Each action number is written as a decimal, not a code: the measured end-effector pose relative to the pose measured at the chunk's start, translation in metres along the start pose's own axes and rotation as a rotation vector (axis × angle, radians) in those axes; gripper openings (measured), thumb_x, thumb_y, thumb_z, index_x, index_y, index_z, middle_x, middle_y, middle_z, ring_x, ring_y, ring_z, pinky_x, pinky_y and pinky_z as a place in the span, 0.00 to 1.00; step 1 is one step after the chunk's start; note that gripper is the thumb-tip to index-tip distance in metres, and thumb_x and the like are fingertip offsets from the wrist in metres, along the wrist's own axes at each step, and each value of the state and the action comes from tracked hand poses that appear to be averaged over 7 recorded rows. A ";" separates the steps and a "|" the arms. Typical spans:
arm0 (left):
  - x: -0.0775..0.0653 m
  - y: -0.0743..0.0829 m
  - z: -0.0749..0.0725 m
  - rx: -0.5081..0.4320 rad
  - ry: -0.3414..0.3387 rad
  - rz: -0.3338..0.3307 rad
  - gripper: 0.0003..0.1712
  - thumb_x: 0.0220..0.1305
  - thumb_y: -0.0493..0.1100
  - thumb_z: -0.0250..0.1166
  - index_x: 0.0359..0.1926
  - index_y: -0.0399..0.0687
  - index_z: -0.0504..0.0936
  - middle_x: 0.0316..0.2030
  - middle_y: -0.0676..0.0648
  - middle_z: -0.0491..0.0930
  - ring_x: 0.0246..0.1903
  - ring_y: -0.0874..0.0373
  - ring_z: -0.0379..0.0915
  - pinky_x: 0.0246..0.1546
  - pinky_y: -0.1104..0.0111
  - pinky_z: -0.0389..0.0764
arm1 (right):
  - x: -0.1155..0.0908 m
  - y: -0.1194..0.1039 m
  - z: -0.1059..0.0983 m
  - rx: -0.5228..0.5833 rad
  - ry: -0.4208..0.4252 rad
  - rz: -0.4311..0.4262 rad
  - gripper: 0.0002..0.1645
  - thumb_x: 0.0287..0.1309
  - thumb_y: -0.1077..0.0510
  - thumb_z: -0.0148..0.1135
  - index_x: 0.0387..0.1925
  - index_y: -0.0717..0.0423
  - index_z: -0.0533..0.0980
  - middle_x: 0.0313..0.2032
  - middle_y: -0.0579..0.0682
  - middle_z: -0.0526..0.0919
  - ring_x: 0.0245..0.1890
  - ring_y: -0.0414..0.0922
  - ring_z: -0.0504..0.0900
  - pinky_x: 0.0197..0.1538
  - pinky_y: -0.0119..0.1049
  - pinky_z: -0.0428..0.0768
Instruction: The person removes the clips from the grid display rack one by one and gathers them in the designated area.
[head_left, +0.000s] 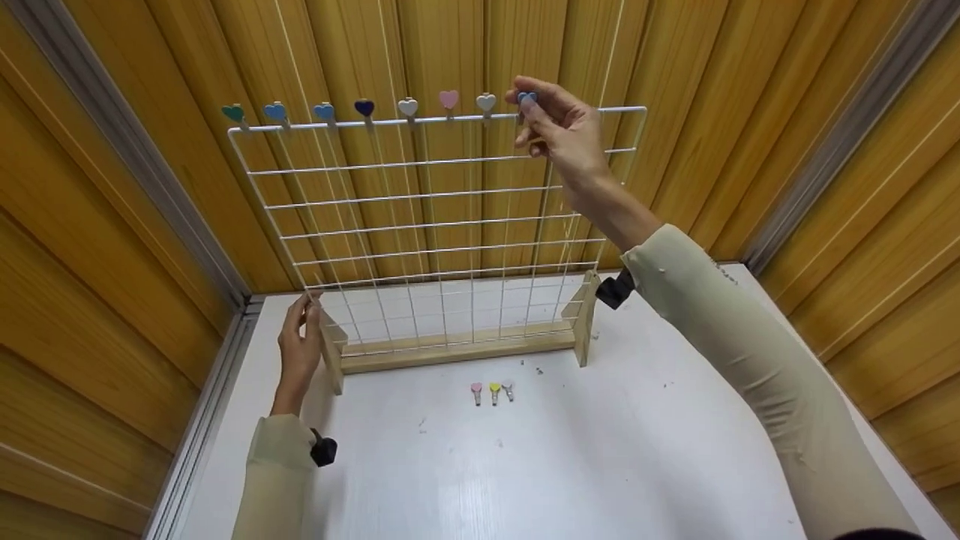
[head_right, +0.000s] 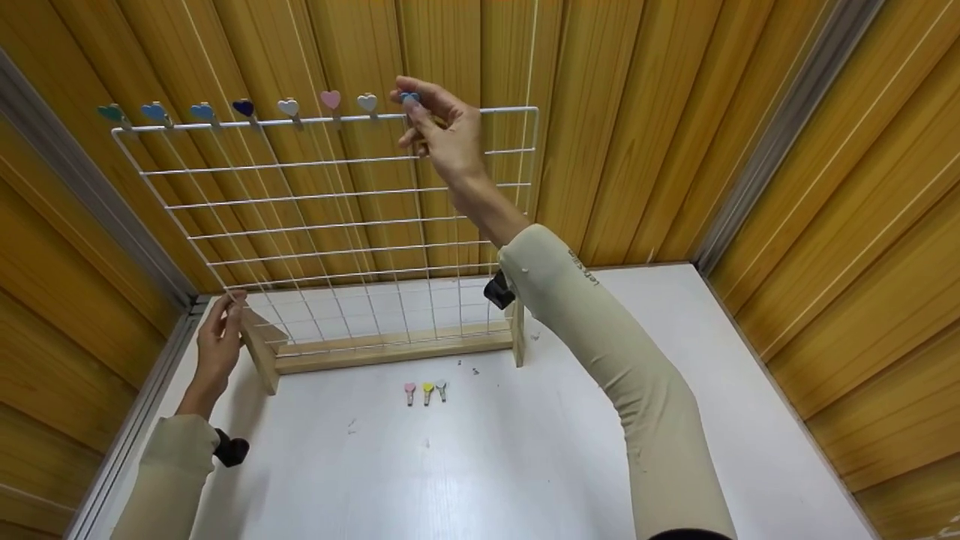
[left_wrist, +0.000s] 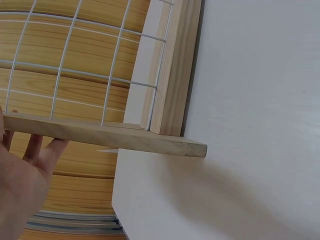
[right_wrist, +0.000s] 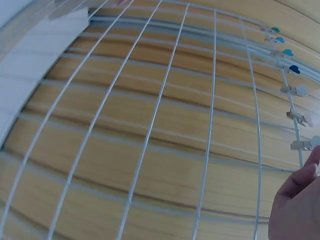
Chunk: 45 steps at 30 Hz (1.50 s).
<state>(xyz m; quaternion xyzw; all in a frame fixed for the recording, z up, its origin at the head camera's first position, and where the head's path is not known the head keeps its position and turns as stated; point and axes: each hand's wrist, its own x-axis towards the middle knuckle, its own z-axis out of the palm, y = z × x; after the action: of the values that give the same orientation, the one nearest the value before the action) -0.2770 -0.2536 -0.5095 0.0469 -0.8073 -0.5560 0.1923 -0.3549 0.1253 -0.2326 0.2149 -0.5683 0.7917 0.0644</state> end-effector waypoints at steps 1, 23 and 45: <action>0.000 -0.001 0.001 -0.002 -0.004 -0.002 0.26 0.84 0.48 0.45 0.75 0.48 0.65 0.74 0.41 0.64 0.76 0.44 0.55 0.74 0.45 0.60 | 0.000 0.000 -0.002 -0.028 -0.014 -0.009 0.16 0.72 0.64 0.57 0.57 0.59 0.80 0.44 0.49 0.87 0.22 0.40 0.80 0.25 0.26 0.73; -0.003 -0.008 0.004 0.019 0.025 -0.013 0.25 0.84 0.49 0.45 0.73 0.45 0.67 0.72 0.39 0.65 0.72 0.43 0.60 0.72 0.45 0.62 | -0.004 0.008 0.003 0.036 0.129 0.015 0.12 0.70 0.59 0.61 0.48 0.56 0.85 0.40 0.48 0.89 0.19 0.38 0.75 0.23 0.26 0.71; 0.004 -0.006 0.013 0.000 0.023 0.025 0.24 0.84 0.46 0.45 0.73 0.44 0.67 0.72 0.39 0.65 0.75 0.44 0.57 0.75 0.46 0.58 | -0.084 0.072 -0.078 -0.364 0.017 -0.055 0.12 0.69 0.65 0.62 0.49 0.68 0.84 0.28 0.43 0.83 0.20 0.36 0.77 0.23 0.24 0.74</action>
<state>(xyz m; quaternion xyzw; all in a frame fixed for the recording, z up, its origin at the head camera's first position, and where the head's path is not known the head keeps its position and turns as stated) -0.2865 -0.2452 -0.5177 0.0434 -0.8056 -0.5528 0.2085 -0.3246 0.1851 -0.3505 0.2085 -0.6956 0.6754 0.1285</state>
